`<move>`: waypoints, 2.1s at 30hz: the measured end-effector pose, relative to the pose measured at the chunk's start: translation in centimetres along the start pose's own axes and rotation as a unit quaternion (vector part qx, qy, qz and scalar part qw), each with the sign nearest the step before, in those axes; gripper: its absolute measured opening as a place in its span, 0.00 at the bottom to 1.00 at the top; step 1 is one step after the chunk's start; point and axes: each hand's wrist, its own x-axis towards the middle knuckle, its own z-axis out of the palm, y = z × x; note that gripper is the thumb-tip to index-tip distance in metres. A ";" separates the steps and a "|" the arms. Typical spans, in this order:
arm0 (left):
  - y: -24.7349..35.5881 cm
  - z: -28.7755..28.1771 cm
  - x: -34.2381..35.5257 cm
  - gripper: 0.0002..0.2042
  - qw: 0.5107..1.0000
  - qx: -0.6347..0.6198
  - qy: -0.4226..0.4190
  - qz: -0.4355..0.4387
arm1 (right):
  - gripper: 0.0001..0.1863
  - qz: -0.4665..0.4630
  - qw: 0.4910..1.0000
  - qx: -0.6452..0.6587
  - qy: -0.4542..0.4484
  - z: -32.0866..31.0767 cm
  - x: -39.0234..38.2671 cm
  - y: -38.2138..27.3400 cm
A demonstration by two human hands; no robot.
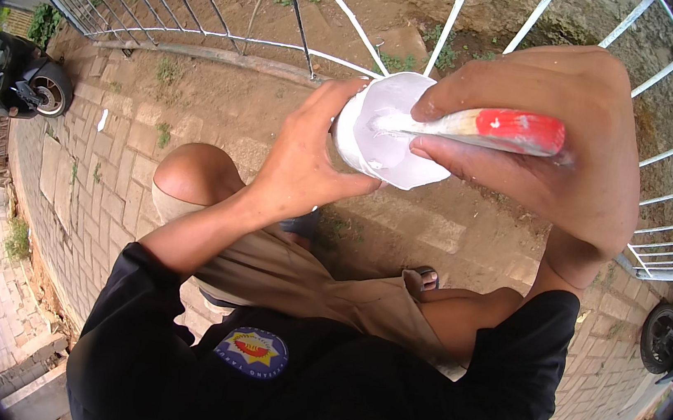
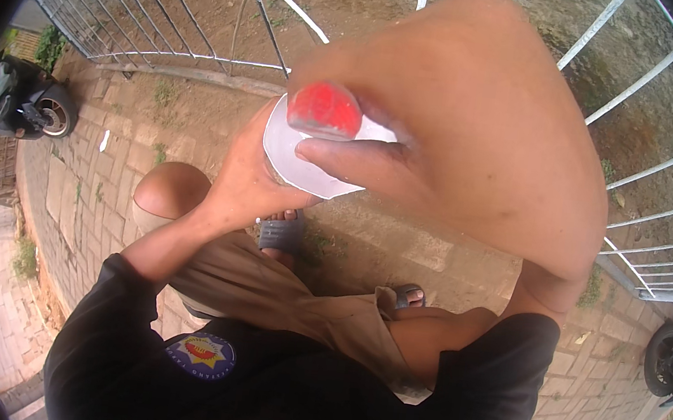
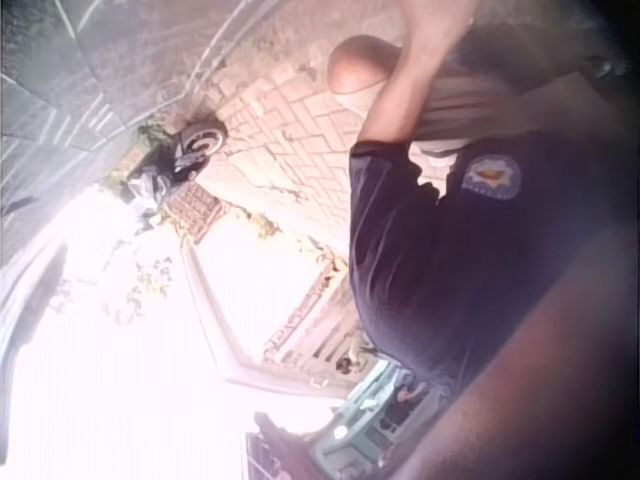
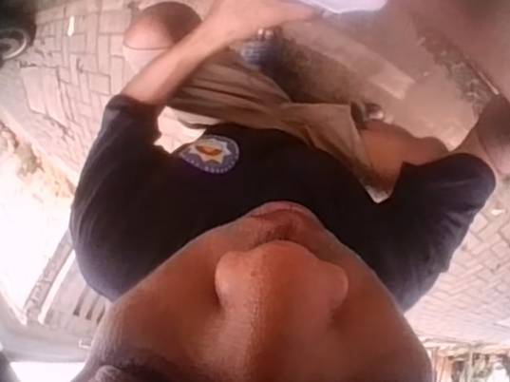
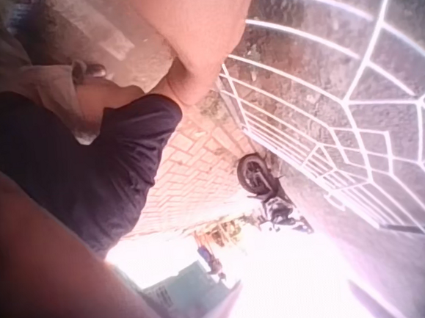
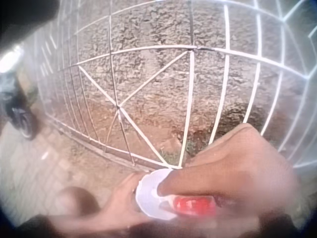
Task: The person paints a metal fence white using a paintbrush and a small container of paint. They repeatedly dip the brush into the container and apply paint to vertical and horizontal bars of the fence.
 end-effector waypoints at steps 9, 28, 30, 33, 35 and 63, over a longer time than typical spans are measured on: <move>0.4 -0.6 -0.1 0.42 0.999 -0.001 -0.014 -0.046 | 0.11 0.032 0.988 0.134 0.068 0.3 -0.4 2.6; 0.7 -0.4 -0.1 0.42 0.998 0.003 -0.017 -0.053 | 0.13 -0.019 0.997 0.062 0.038 0.6 0.2 1.1; 1.0 -0.4 0.1 0.42 0.997 -0.009 -0.025 -0.073 | 0.12 -0.042 0.997 0.046 0.052 -0.2 0.1 1.6; 1.1 -0.4 0.3 0.42 0.994 -0.035 -0.036 -0.099 | 0.11 -0.043 0.995 0.057 0.074 -0.5 0.0 1.9; 1.0 -0.5 0.2 0.42 0.992 -0.053 -0.040 -0.111 | 0.11 -0.067 0.994 0.012 0.084 -0.6 -0.2 3.3; 0.4 -0.5 0.9 0.45 0.978 -0.133 -0.051 -0.154 | 0.10 -0.015 0.986 -0.003 0.168 0.3 -0.6 4.6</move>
